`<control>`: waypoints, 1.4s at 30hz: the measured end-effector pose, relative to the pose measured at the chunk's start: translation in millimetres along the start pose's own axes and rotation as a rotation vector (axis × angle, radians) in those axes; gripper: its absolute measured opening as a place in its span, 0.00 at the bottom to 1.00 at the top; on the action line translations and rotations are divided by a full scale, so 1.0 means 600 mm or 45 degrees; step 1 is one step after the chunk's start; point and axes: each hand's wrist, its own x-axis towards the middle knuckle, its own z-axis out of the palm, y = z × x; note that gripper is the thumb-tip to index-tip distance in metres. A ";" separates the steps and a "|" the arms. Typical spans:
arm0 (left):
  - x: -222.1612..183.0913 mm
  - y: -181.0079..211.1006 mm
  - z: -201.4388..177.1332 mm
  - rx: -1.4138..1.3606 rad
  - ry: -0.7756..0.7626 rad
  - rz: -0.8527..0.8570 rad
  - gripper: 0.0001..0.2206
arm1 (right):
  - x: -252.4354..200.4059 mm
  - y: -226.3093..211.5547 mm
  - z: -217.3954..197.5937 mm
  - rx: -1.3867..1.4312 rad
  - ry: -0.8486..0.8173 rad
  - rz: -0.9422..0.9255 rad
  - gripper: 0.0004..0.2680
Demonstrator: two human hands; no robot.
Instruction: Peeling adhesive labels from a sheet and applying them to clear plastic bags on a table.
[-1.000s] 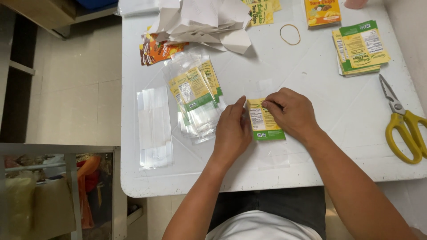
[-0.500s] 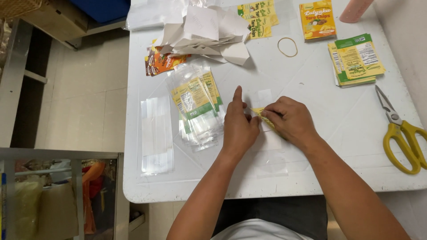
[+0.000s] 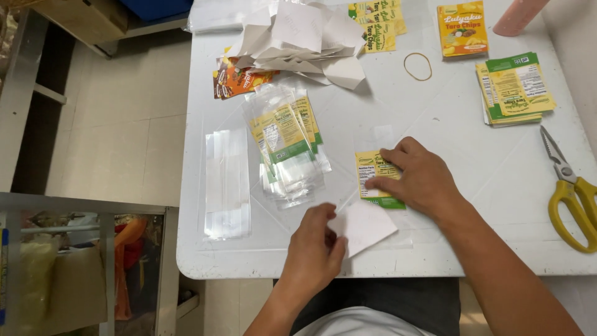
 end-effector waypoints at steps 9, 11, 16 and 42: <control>-0.061 -0.029 -0.061 -0.320 -0.129 -0.228 0.15 | -0.051 -0.011 0.029 -0.265 -0.016 -0.130 0.40; -0.064 -0.041 -0.068 -0.410 -0.079 -0.202 0.16 | -0.062 0.009 0.064 -0.396 0.312 -0.347 0.29; -0.017 -0.045 -0.098 -0.358 0.128 -0.243 0.07 | -0.159 0.007 0.107 -0.506 0.564 -0.741 0.19; 0.013 -0.197 -0.248 0.398 0.636 -0.564 0.41 | -0.132 -0.111 0.018 0.394 0.707 -0.653 0.14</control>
